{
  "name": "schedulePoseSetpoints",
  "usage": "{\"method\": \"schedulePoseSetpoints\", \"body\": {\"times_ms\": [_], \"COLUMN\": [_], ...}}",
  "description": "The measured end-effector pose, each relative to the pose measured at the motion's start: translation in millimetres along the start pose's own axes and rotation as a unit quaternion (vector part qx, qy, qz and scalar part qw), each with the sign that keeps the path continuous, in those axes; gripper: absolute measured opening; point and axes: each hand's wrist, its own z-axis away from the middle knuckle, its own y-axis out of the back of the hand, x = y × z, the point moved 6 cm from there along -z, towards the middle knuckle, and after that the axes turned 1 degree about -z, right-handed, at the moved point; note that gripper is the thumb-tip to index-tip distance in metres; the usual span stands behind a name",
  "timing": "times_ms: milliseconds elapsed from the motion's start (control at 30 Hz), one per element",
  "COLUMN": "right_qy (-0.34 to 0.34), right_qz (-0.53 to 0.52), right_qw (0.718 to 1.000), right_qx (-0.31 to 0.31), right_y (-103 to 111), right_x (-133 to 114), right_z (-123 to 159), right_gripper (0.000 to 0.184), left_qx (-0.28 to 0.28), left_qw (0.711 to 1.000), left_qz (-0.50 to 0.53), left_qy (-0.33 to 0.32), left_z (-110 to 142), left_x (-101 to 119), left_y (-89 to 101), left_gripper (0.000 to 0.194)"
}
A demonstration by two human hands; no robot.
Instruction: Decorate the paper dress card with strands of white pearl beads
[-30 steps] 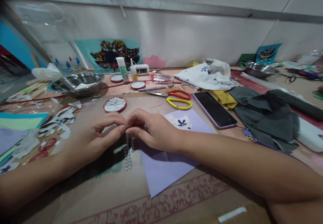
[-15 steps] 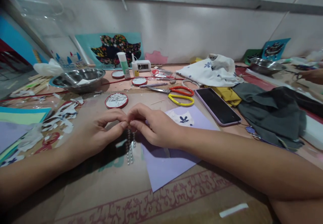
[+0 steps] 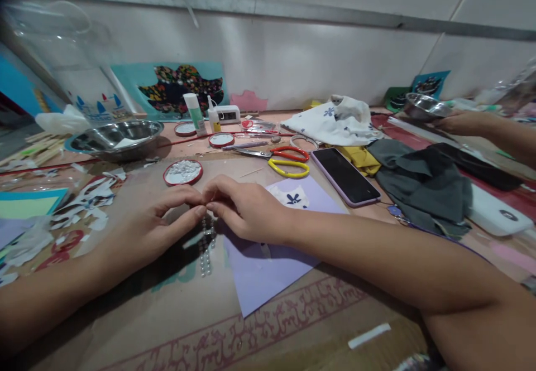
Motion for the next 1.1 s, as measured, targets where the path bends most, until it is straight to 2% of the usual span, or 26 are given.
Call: {"method": "schedulePoseSetpoints", "body": {"times_ms": [200,433,733,1100], "right_qy": [0.035,0.014,0.017,0.02], "right_qz": [-0.017,-0.031,-0.054,-0.036], "right_qw": [0.999,0.999,0.998,0.999], "right_qx": [-0.007,0.011,-0.01,-0.02], "right_y": [0.6,1.1,-0.8,-2.3], "right_x": [-1.0,1.7,-3.5,-3.6], "right_z": [-0.2,-1.0,-1.0,-1.6], "right_gripper": [0.01,0.008,0.01,0.011], "left_qx": [-0.013,-0.004,-0.015,-0.027], "left_qw": [1.0,1.0,0.999,1.0], "left_qz": [0.016,0.005,0.025,-0.003], "left_qy": [-0.021,-0.016,0.016,-0.008], "left_z": [0.4,-0.7,-2.7,-2.8], "left_x": [-2.5,2.5,0.3,3.1], "left_y": [-0.5,-0.2,1.0,-1.8], "left_gripper": [0.019,0.019,0.017,0.02]}}
